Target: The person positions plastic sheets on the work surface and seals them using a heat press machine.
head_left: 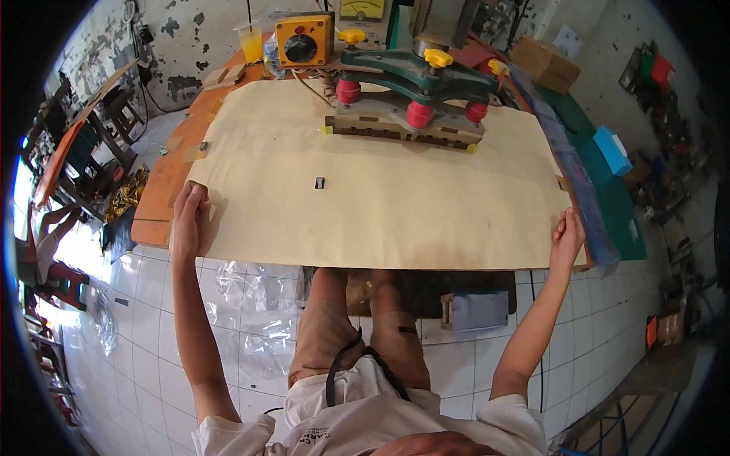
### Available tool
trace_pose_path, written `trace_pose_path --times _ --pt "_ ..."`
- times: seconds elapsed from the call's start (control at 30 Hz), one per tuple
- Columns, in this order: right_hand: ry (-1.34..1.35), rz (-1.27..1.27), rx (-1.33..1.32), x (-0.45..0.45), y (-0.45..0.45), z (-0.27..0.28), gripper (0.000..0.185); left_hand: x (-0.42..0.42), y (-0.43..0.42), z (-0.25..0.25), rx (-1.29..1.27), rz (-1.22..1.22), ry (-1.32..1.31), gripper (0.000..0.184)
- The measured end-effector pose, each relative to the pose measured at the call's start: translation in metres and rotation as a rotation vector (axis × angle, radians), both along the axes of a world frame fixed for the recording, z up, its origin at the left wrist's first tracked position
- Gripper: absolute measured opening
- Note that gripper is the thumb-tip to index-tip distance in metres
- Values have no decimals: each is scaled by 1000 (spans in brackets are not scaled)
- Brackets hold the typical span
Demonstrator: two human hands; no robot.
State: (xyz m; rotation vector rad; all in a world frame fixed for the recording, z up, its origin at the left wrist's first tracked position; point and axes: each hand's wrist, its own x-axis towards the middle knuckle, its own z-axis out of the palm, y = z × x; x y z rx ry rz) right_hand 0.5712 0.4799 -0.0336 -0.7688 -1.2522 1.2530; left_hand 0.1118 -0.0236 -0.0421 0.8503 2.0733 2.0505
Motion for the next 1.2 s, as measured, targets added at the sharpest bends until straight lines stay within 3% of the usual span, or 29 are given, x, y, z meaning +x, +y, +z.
trace_pose_path --times 0.87,1.07,1.2 --pt "-41 -40 8 -4 -3 2 23 -1 -1 0 -9 -12 32 28" --pt "29 -80 169 -8 -50 37 24 5 0 6 -113 36 45 29" --pt "297 626 619 -15 -141 99 26 5 0 6 -134 24 80 29"
